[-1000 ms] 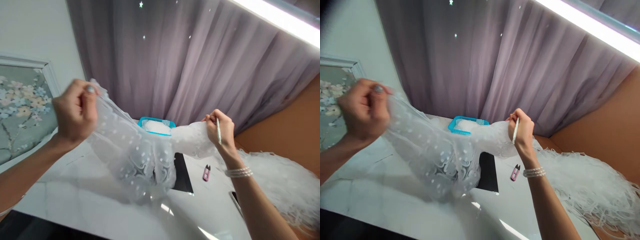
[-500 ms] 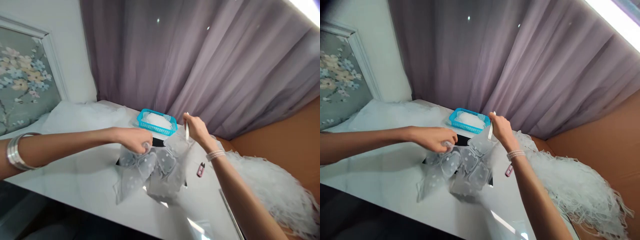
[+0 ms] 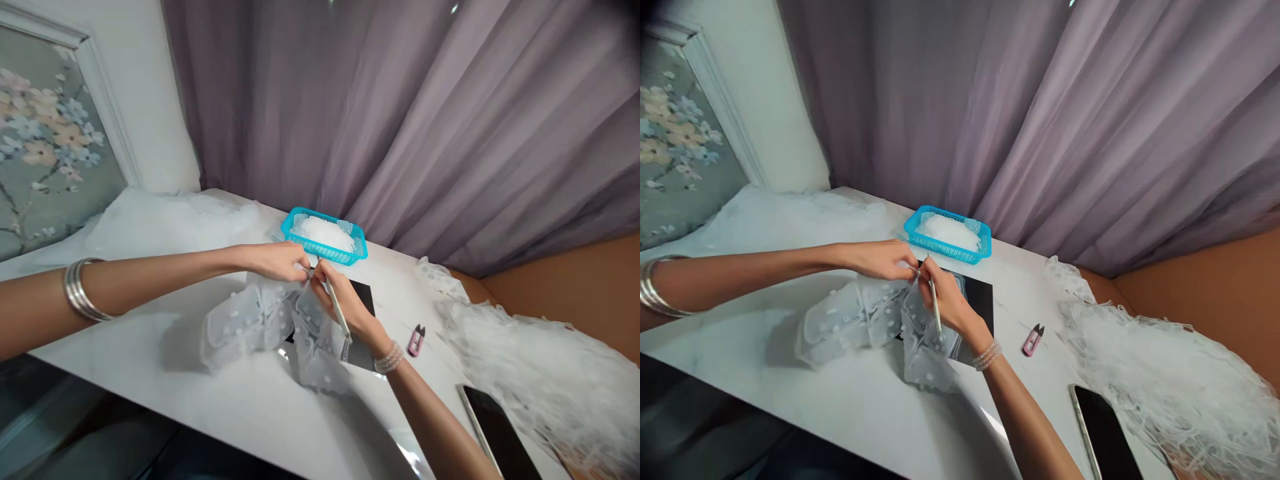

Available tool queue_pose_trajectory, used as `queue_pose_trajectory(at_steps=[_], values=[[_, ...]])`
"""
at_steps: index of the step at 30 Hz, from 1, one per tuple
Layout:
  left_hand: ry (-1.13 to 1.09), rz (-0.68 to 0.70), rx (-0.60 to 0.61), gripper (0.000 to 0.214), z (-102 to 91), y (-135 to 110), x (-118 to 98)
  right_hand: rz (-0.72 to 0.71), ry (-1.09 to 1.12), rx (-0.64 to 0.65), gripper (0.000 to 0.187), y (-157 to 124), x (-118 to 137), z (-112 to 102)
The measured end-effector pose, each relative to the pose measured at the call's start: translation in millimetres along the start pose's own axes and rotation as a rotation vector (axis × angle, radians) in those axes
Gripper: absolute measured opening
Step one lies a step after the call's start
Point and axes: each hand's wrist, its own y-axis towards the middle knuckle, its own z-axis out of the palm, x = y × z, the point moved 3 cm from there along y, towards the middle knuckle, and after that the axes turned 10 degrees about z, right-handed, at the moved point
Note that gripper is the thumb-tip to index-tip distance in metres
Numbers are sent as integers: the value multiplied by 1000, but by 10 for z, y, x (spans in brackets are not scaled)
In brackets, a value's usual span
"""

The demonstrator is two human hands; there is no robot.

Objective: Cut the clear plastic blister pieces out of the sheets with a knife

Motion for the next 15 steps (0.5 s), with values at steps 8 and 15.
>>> queue_pose_trajectory(at_steps=[8,15], values=[[77,193,-324,30,42,-324,-321,-98,-43,-151,26,-46,157,-127],[286,482,-453,27,66,-854,-636,121,-253,-455,15,-136,-261,-580]])
